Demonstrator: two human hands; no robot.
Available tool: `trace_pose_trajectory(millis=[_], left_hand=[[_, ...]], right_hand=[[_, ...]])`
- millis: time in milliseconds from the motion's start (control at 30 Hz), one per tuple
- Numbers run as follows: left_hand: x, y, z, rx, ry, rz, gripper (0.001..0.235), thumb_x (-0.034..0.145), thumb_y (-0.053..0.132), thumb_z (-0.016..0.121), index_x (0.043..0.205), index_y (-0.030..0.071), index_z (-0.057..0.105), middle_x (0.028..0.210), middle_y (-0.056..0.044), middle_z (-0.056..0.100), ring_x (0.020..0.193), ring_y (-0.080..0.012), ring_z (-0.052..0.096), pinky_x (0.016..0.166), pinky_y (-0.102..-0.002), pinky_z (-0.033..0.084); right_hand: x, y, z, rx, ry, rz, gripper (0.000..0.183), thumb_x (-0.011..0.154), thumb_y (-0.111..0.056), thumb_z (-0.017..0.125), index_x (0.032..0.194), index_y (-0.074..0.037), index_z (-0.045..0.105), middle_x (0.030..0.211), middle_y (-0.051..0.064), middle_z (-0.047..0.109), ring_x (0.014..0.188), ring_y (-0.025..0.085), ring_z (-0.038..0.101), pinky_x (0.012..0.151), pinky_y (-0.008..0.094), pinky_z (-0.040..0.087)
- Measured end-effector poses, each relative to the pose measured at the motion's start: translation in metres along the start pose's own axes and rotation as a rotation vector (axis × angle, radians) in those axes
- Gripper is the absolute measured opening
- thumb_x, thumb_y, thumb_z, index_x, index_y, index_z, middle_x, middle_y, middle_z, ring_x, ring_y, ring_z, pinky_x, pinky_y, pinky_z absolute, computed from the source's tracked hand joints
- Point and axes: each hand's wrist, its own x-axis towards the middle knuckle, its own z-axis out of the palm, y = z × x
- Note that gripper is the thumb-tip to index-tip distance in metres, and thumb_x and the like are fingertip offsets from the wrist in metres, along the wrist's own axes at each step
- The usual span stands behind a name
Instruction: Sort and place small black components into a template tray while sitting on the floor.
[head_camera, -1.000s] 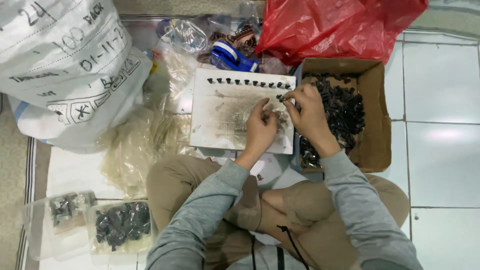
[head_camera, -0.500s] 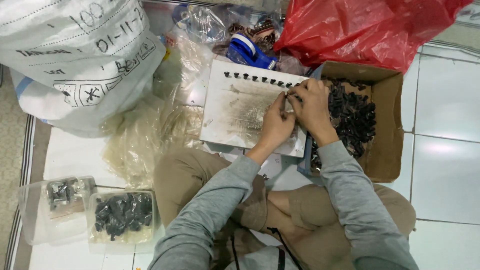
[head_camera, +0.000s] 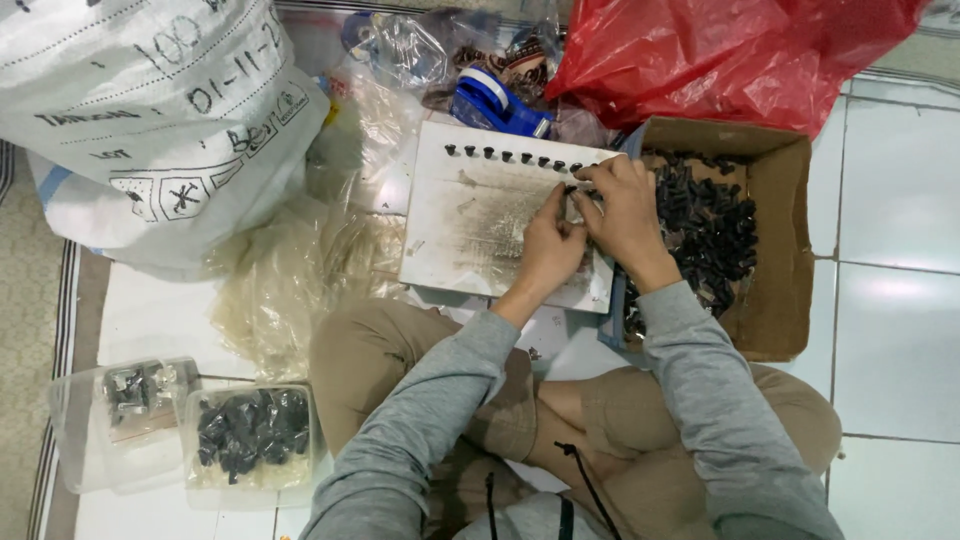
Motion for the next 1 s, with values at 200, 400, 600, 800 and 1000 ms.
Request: trace_pose_trajectory(millis=[200,400,600,800,1000], left_hand=[[0.000,-0.004,0.002,-0.124,-0.015,-0.027,0.068,0.088,0.003,0.057,0.153,0.001,0.039,0.082,-0.020,0.072,0.056,-0.0268,0.072,0.044,-0.035,0.064],[0.004,-0.022,0.006,0.171,0.148,0.079,0.046,0.082,0.016,0.069,0.126,0.005,0.061,0.077,-0.015,0.072,0.073,-0.0303,0.073,0.060,-0.042,0.058],[-0.040,0.012,0.010,0.467,0.035,0.472,0.013,0.094,0.018,0.060,0.104,0.009,0.062,0.072,-0.013,0.069,0.069,-0.0344,0.069,0.059,-0.042,0.053],[-0.069,0.016,0.046,0.780,-0.139,1.081,0.009,0.095,0.004,0.061,0.104,0.003,0.065,0.081,-0.009,0.059,0.074,-0.0261,0.065,0.064,-0.032,0.057],[-0.046,0.007,0.118,0.817,-0.236,0.968,0.022,0.089,-0.003,0.063,0.111,-0.006,0.067,0.097,-0.022,0.064,0.094,-0.0375,0.069,0.079,-0.039,0.061]], right_hand=[[-0.014,0.023,-0.046,-0.051,0.042,-0.031,0.021,0.093,-0.025,0.080,0.111,-0.016,0.074,0.101,0.009,0.057,0.097,0.035,0.057,0.084,0.044,0.042],[-0.082,0.058,-0.112,-0.119,-0.175,0.224,0.024,0.093,-0.013,0.077,0.114,-0.003,0.076,0.099,0.020,0.068,0.100,0.040,0.066,0.086,0.043,0.052],[-0.147,0.077,-0.122,0.075,-0.773,0.946,0.055,0.093,-0.037,0.073,0.135,-0.002,0.069,0.126,0.032,0.069,0.118,0.047,0.067,0.094,0.056,0.056],[-0.128,0.066,-0.131,0.141,-0.549,0.798,0.045,0.091,-0.026,0.068,0.131,-0.005,0.072,0.122,0.028,0.072,0.113,0.046,0.069,0.090,0.055,0.058],[-0.130,0.091,-0.111,0.198,-0.514,0.889,0.046,0.091,-0.012,0.061,0.134,0.002,0.067,0.122,0.032,0.069,0.106,0.048,0.070,0.079,0.055,0.061]])
